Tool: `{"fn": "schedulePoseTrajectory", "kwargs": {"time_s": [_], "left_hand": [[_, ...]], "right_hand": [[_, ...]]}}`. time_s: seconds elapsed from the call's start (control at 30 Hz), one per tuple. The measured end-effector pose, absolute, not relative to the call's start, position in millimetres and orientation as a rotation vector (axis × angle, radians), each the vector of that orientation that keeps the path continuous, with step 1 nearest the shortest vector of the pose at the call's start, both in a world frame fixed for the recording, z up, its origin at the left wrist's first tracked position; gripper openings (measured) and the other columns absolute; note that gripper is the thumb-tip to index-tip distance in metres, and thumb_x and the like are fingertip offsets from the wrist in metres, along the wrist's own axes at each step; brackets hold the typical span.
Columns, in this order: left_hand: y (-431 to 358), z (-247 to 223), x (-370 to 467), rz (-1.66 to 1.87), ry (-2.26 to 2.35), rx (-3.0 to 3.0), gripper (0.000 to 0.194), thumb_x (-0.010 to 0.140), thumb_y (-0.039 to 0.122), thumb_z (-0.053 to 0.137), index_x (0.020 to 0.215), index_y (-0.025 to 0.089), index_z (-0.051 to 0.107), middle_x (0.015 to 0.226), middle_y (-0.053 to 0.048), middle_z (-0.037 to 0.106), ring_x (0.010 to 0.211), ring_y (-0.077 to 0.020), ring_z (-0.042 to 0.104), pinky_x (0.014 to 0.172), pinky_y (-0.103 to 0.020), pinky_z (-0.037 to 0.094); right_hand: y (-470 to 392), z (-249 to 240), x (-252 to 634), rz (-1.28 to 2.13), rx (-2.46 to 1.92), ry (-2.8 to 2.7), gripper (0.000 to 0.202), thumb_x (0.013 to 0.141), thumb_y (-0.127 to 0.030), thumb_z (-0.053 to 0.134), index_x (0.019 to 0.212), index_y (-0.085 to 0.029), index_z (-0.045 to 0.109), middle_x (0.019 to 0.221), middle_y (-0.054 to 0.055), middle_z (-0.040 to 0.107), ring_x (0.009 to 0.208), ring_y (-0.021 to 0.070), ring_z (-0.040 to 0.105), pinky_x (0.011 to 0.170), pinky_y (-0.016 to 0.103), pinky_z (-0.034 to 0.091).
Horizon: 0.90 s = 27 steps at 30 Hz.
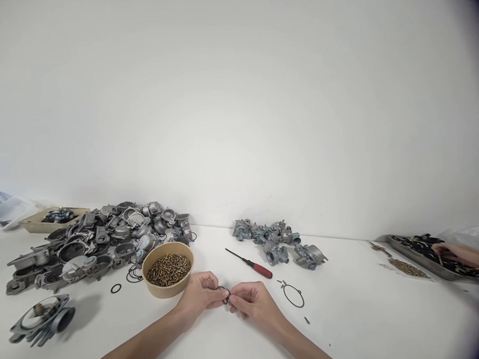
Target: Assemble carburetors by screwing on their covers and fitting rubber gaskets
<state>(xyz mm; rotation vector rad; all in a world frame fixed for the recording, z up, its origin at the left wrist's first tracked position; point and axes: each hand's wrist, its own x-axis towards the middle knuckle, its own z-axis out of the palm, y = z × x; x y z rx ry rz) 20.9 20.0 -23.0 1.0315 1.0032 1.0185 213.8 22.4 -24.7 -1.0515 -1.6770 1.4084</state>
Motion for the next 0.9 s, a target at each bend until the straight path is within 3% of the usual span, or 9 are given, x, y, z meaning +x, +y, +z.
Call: {"fn": "schedulePoseTrajectory", "kwargs": {"time_s": [0.2,0.43,0.67,0.9], "left_hand": [[16.4,-21.4,25.9,1.103,1.035,0.971,0.050,0.050,0.044,0.090,0.065,0.016,0.052,0.077,0.001,0.063,0.077,-0.0160,0.063,0.080,-0.032,0.054],[18.5,-26.4,26.4,1.080,1.015,0.968,0.049,0.050,0.044,0.090,0.066,0.017,0.053,0.071,0.002,0.063,0.075,-0.0169,0.066,0.080,-0.033,0.055],[20.2,-19.1,19.5,1.015,0.960,0.993,0.047,0.064,0.053,0.082,0.082,0.014,0.062,0.081,-0.008,0.072,0.079,-0.0226,0.071,0.077,-0.036,0.056],[19.0,-15.5,17.1,1.030,0.954,1.041,0.044,0.070,0.052,0.078,0.085,0.013,0.064,0.085,-0.010,0.072,0.090,-0.0252,0.069,0.074,-0.036,0.058]], "right_hand": [[20.3,-25.3,208.7,1.316,-1.046,-1.653,0.032,0.076,-0.048,0.074,0.084,-0.017,0.077,0.075,0.006,0.073,0.066,0.0187,0.063,0.058,0.027,0.045],[23.8,-31.7,209.2,1.232,-1.103,-1.659,0.026,0.077,-0.042,0.073,0.074,-0.016,0.075,0.065,0.003,0.069,0.062,0.0176,0.060,0.056,0.027,0.042],[24.7,-24.6,212.2,1.373,-1.116,-1.620,0.031,0.074,-0.046,0.077,0.073,-0.015,0.071,0.065,0.004,0.069,0.056,0.0138,0.054,0.050,0.024,0.037],[31.1,-31.4,215.3,1.491,-1.041,-1.530,0.036,0.074,-0.047,0.077,0.078,-0.012,0.073,0.066,0.008,0.073,0.047,0.0098,0.050,0.049,0.024,0.037]]}}
